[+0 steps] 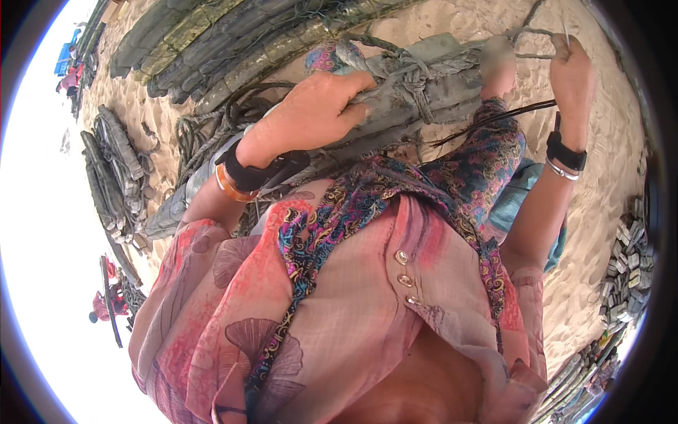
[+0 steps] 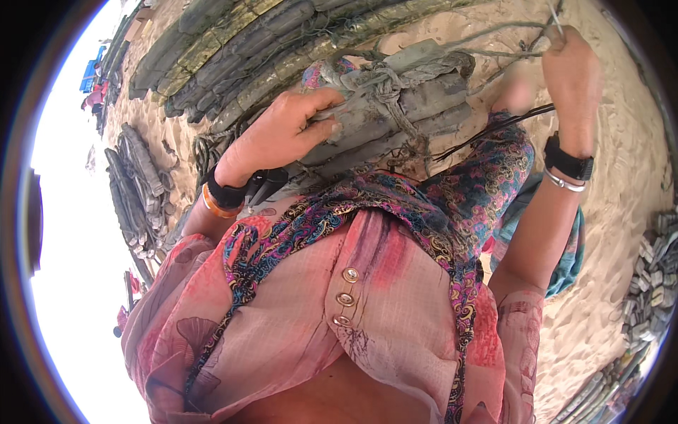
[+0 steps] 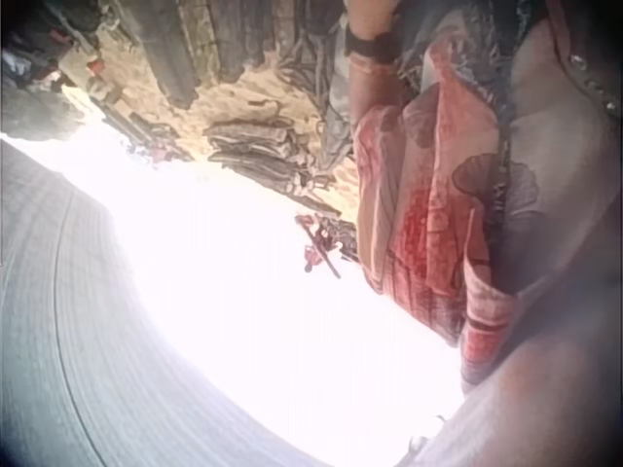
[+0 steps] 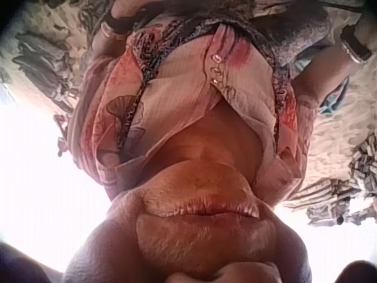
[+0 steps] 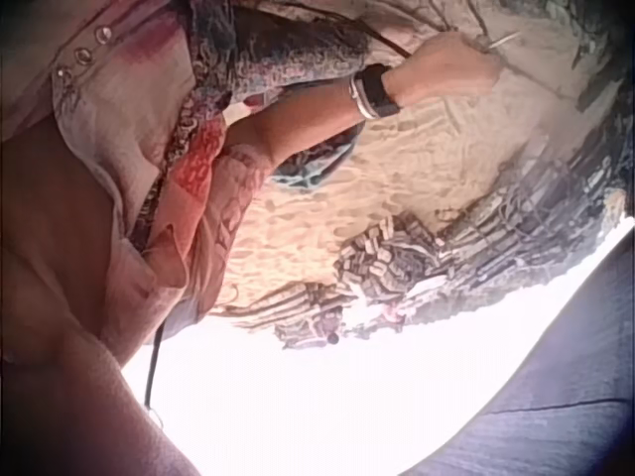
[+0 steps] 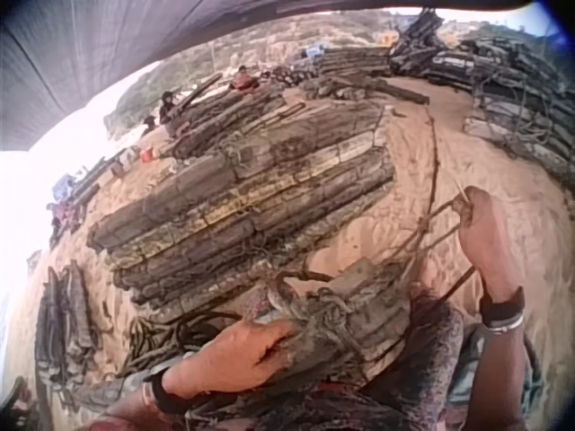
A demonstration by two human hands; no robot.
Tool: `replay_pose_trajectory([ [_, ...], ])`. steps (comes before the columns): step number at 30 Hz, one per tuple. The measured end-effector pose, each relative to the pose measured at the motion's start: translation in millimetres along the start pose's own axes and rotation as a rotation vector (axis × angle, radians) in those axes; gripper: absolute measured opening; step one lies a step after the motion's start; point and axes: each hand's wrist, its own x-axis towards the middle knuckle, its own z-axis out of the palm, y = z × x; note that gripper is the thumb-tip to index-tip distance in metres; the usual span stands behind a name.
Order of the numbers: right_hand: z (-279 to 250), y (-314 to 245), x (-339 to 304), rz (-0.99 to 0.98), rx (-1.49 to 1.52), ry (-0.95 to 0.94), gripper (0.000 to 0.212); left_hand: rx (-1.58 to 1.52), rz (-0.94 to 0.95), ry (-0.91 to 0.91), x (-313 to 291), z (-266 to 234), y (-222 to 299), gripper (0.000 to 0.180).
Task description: The recorder is tying ropes around bundles of seaweed fixed to wooden blocks.
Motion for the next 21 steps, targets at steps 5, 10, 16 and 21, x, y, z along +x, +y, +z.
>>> replay_pose_trajectory([
  [5, 29, 43, -10, 0.149, -0.009, -0.155, 0.032, -0.136, -0.110, 0.026, 11, -3, -3, 0.020],
  [10, 50, 64, -21, 0.344, 0.040, -0.149, 0.038, 0.146, 0.355, 0.289, 43, 3, -10, 0.022],
  [16, 59, 65, -28, 0.712, 0.885, -0.002, 0.024, -0.196, 0.205, 0.031, 56, 27, -9, 0.024],
  [21, 51, 60, -35, 0.664, 1.208, -0.097, 0.019, -0.094, 0.222, 0.053, 56, 24, -2, 0.018],
])
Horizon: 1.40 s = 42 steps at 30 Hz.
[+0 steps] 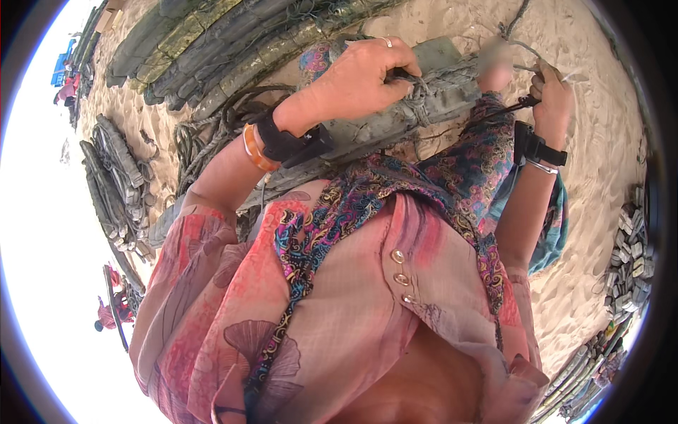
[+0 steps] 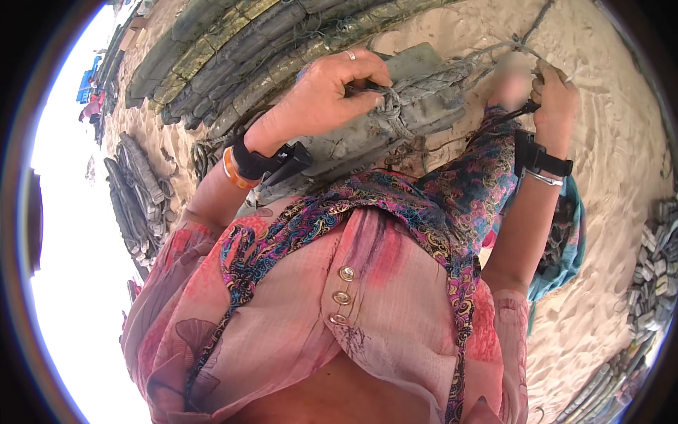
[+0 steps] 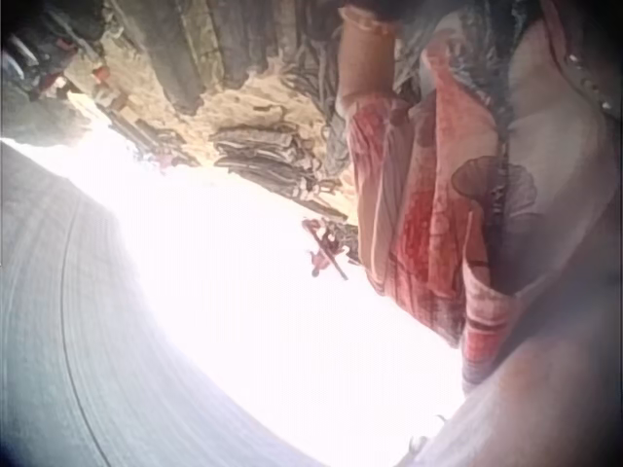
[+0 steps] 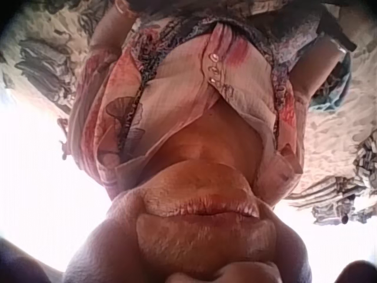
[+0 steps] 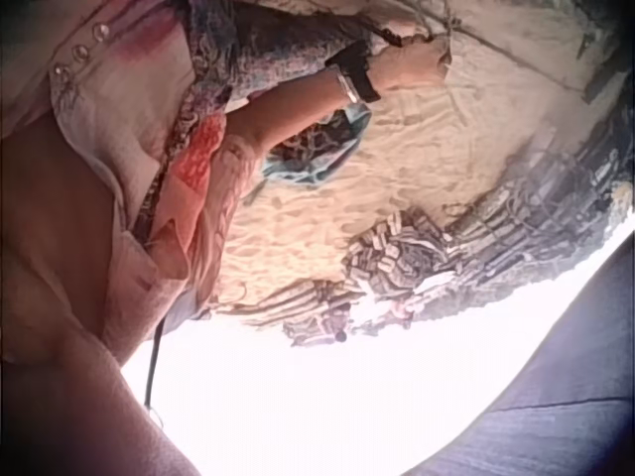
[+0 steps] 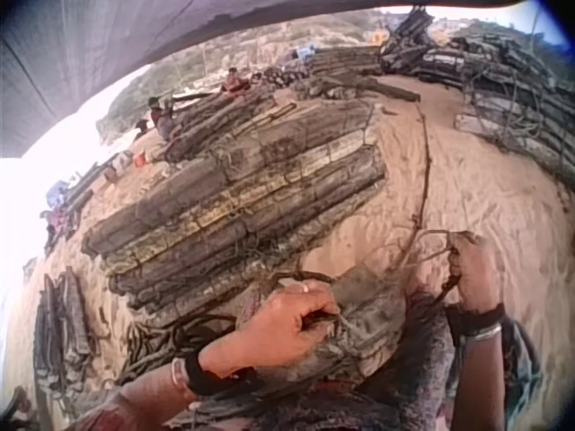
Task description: The recorder is tying ropes around bundles of seaweed fixed to wooden blocks.
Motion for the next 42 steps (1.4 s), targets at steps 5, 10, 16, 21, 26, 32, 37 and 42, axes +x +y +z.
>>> replay_pose_trajectory([
  [5, 10, -28, -36, -0.500, -0.583, 0.031, 0.026, -0.154, -0.086, 0.040, -3, 8, -5, 0.015],
  [10, 77, -56, -105, -0.761, -0.569, -0.535, 0.021, -0.205, -0.012, 0.189, -5, 10, -2, 0.013],
  [16, 83, -38, -96, -1.006, -1.143, -0.802, 0.020, -0.101, 0.009, 0.091, -4, 10, -1, 0.014],
  [21, 76, -33, -79, -0.886, -0.804, -0.637, 0.014, -0.238, -0.115, 0.032, -2, 3, -6, 0.014],
  [26, 70, -22, -72, -0.823, -0.817, -0.331, 0.013, -0.216, -0.093, 0.030, -6, 4, -12, 0.014],
  [32, -12, -73, 5, -0.698, -0.872, 0.240, 0.026, -0.077, -0.050, 0.024, -5, 6, 6, 0.019],
  [37, 15, -110, 9, -0.972, -0.596, -0.089, 0.028, 0.047, 0.029, 0.069, -8, 6, 4, 0.025],
  [42, 61, -65, 12, -1.203, -0.606, -0.146, 0.027, 0.058, 0.106, 0.075, -7, 7, 10, 0.021],
])
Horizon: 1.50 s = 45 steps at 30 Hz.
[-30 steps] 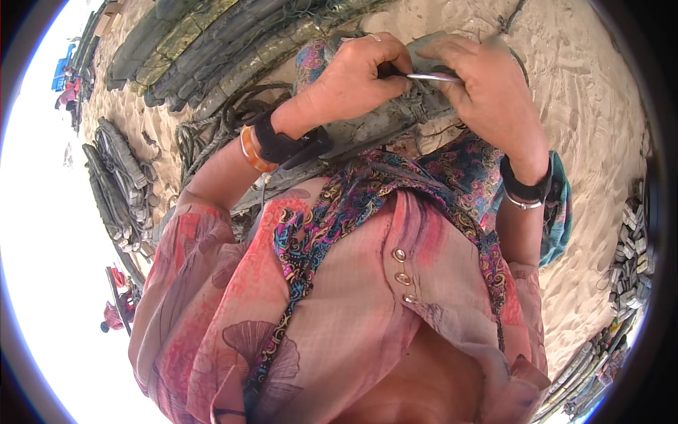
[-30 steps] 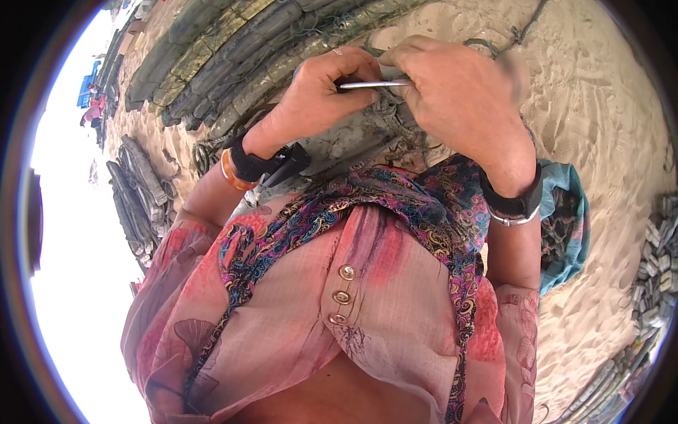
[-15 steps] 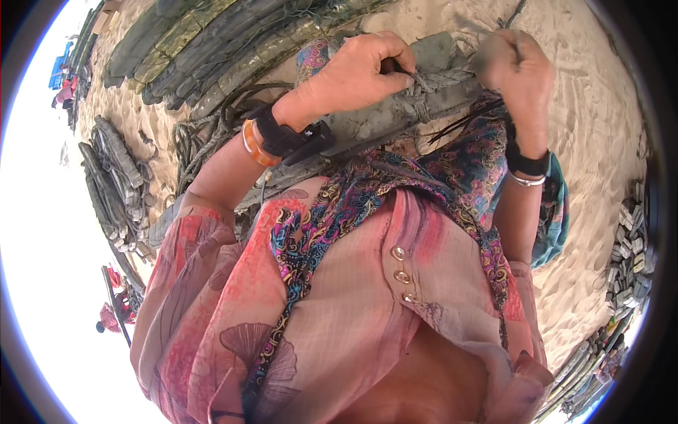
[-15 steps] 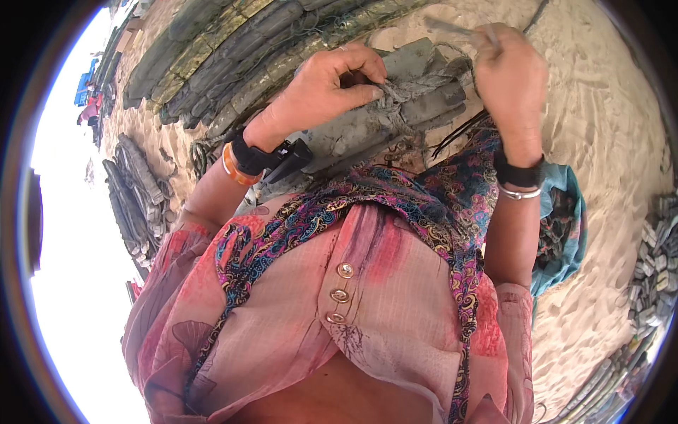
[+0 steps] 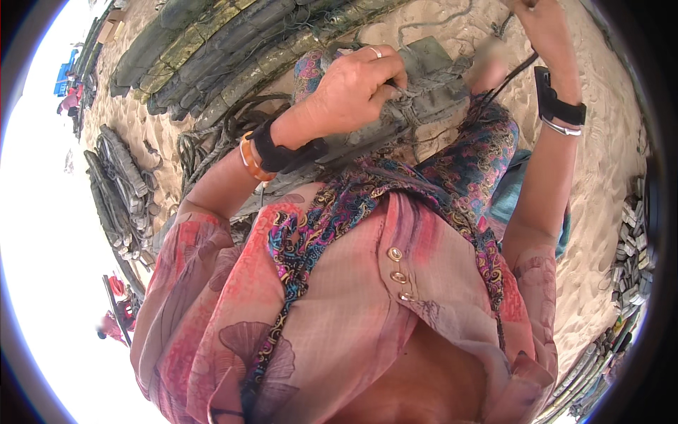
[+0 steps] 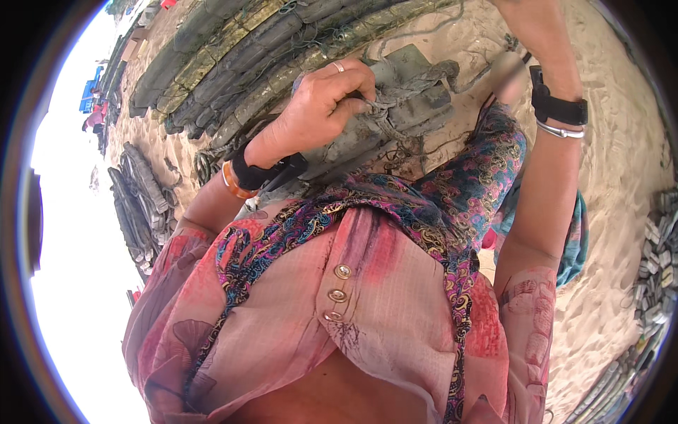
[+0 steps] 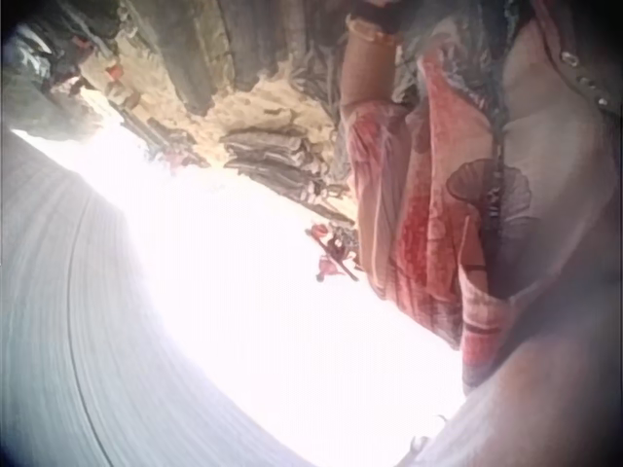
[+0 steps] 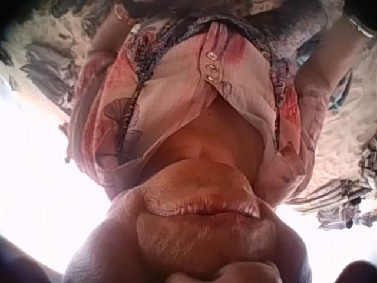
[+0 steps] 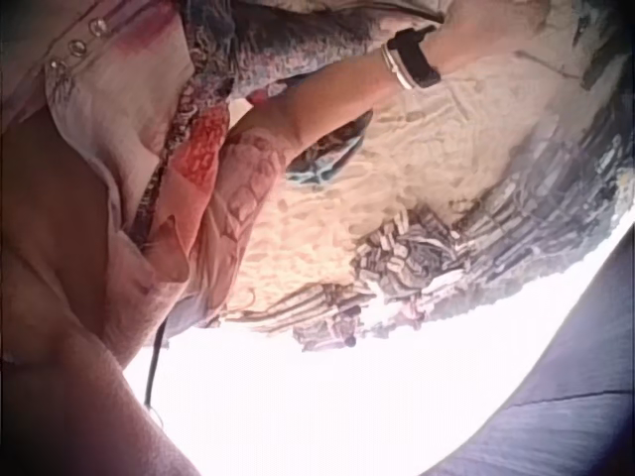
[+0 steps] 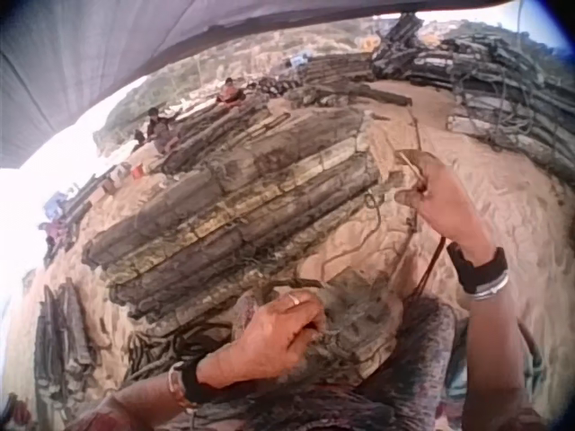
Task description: The recorder is tying ropes around bundles of seaweed fixed to wooden blocks.
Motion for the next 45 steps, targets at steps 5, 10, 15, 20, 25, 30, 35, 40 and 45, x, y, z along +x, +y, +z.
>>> replay_pose_trajectory([
  [5, -25, -18, -41, 0.506, -0.067, -0.322, 0.021, -0.241, -0.077, -0.139, 4, -11, -11, 0.019],
  [10, -18, -78, -91, 0.470, 0.336, -0.443, 0.017, -0.252, -0.095, -0.187, 4, -13, -19, 0.019],
  [15, -3, -124, -94, 0.268, 0.174, -0.444, 0.031, -0.903, -0.375, -0.171, 5, -19, -16, 0.018],
  [20, 2, -136, -93, 0.164, -0.062, -0.489, 0.025, -0.870, -0.246, -0.105, 1, -14, -14, 0.006],
  [25, 1, -133, -97, 0.181, 0.067, -0.414, 0.018, -0.754, -0.272, -0.092, -2, -12, -11, 0.014],
  [30, -8, -131, -81, 0.445, 0.432, -0.506, 0.011, -0.641, -0.365, -0.066, 2, -13, -5, 0.022],
  [35, -18, -145, -55, 1.097, 1.161, -0.541, 0.016, -0.189, -0.078, 0.211, 0, -7, 10, 0.034],
  [40, -16, -144, -49, 1.201, 1.493, -0.502, 0.020, -0.093, -0.065, 0.150, -6, -12, 31, 0.033],
  [45, -12, -145, -52, 1.005, 1.258, -0.566, 0.022, -0.064, 0.062, 0.136, -3, -5, 17, 0.017],
])
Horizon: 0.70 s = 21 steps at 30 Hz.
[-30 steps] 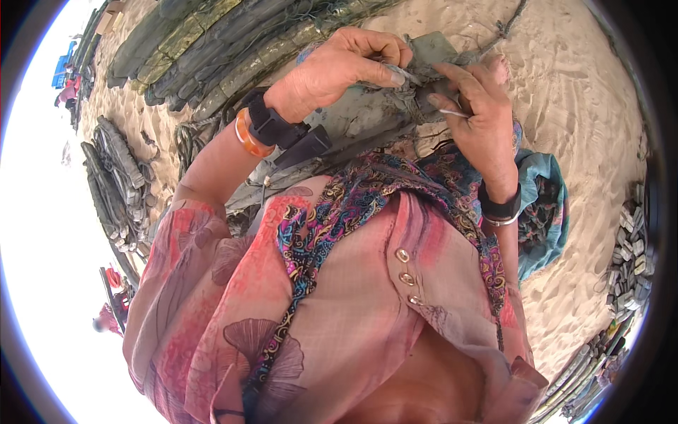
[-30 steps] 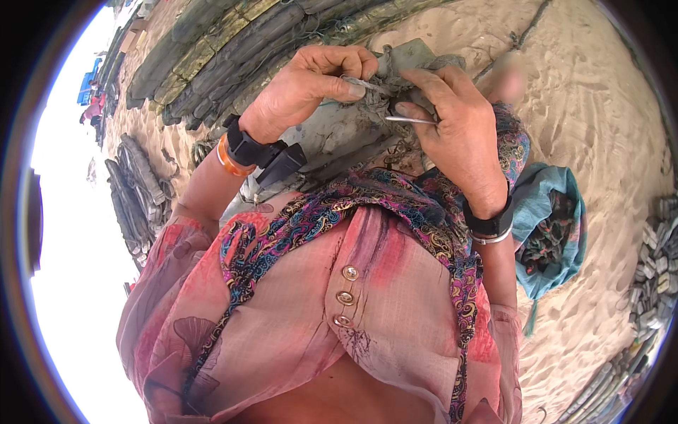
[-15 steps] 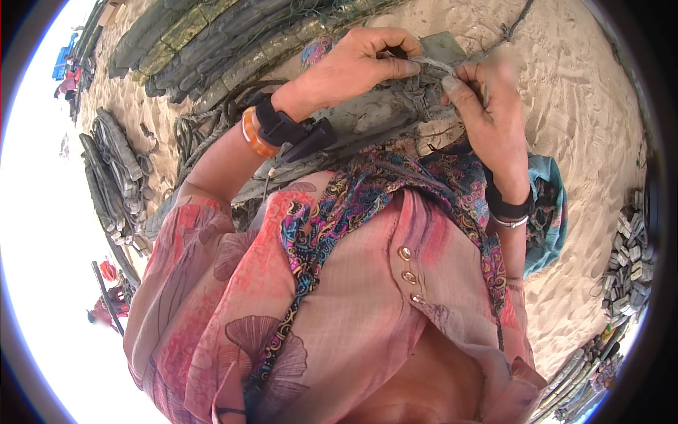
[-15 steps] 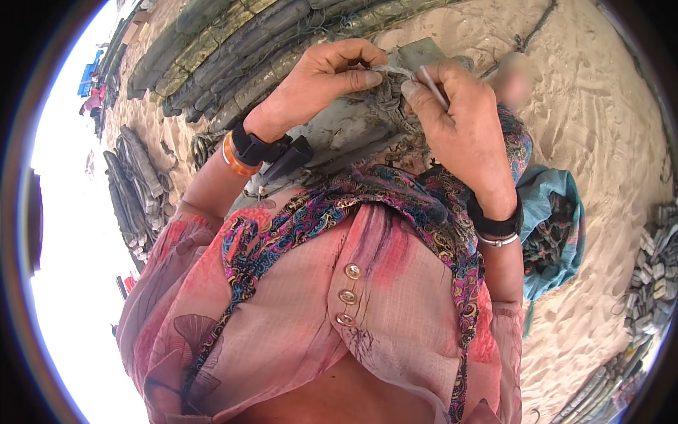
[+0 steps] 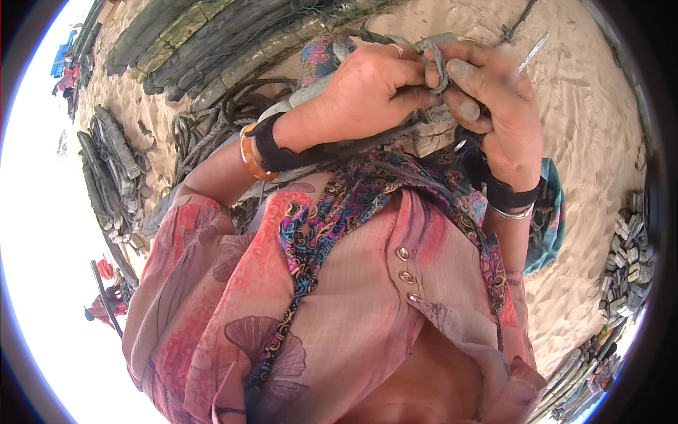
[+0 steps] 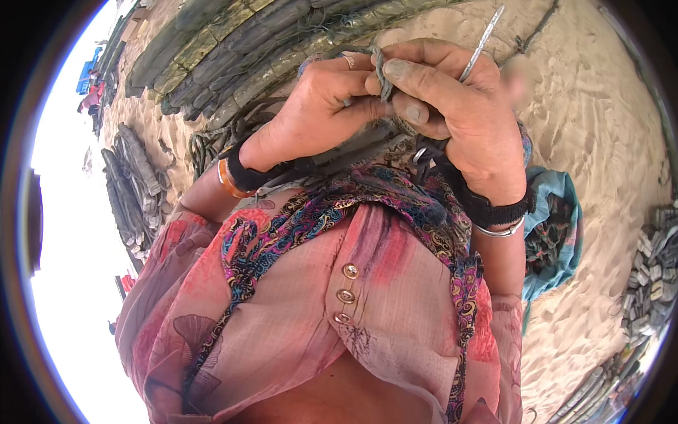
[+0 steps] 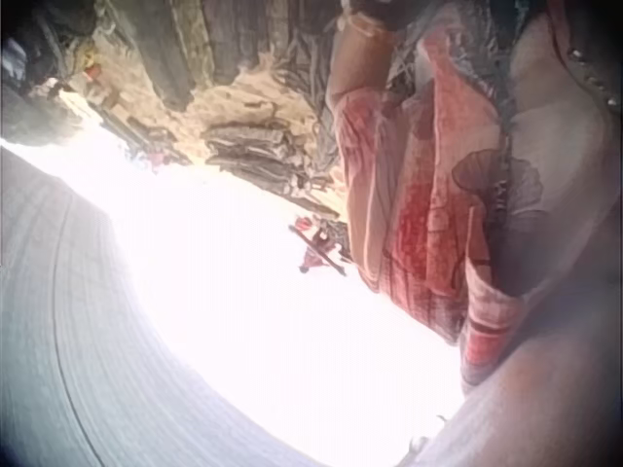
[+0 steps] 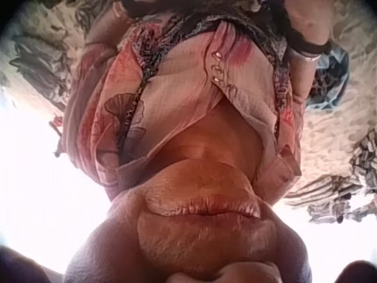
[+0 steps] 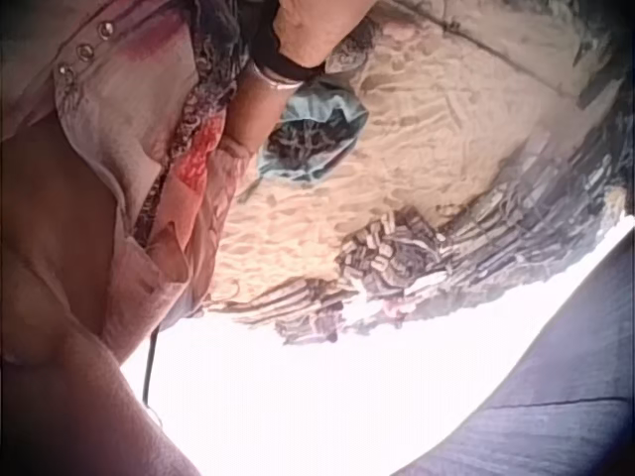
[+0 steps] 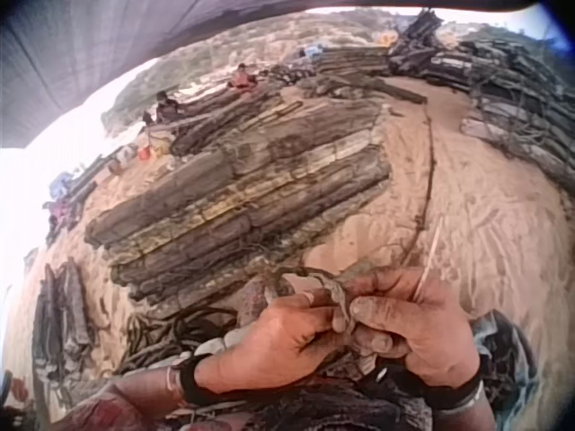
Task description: The recorder is tying ropes around bundles of seaweed fixed to wooden blocks.
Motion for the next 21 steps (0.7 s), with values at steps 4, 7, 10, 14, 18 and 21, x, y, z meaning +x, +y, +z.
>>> replay_pose_trajectory([
  [4, -11, 4, 2, -0.181, -0.332, 0.130, 0.021, -0.535, -0.461, -0.080, 2, -17, 8, 0.011],
  [7, -19, 26, 2, -0.324, -0.441, 0.081, 0.018, -1.003, -0.332, 0.003, 7, -27, 19, 0.017],
  [10, -9, 37, -2, -0.521, -0.882, -0.027, 0.018, -1.240, -0.325, -0.004, 21, -41, 23, 0.017],
  [14, -14, 45, -5, -0.487, -0.770, 0.252, 0.012, -1.498, -0.457, 0.187, 20, -36, 4, 0.015],
  [18, -7, -5, -32, -0.374, -0.259, 0.253, 0.029, -1.239, -0.552, 0.226, 16, -37, -2, 0.018],
  [21, -14, -13, -37, -0.461, -0.060, 0.153, 0.034, -0.979, -0.580, 0.132, 14, -33, 3, 0.021],
])
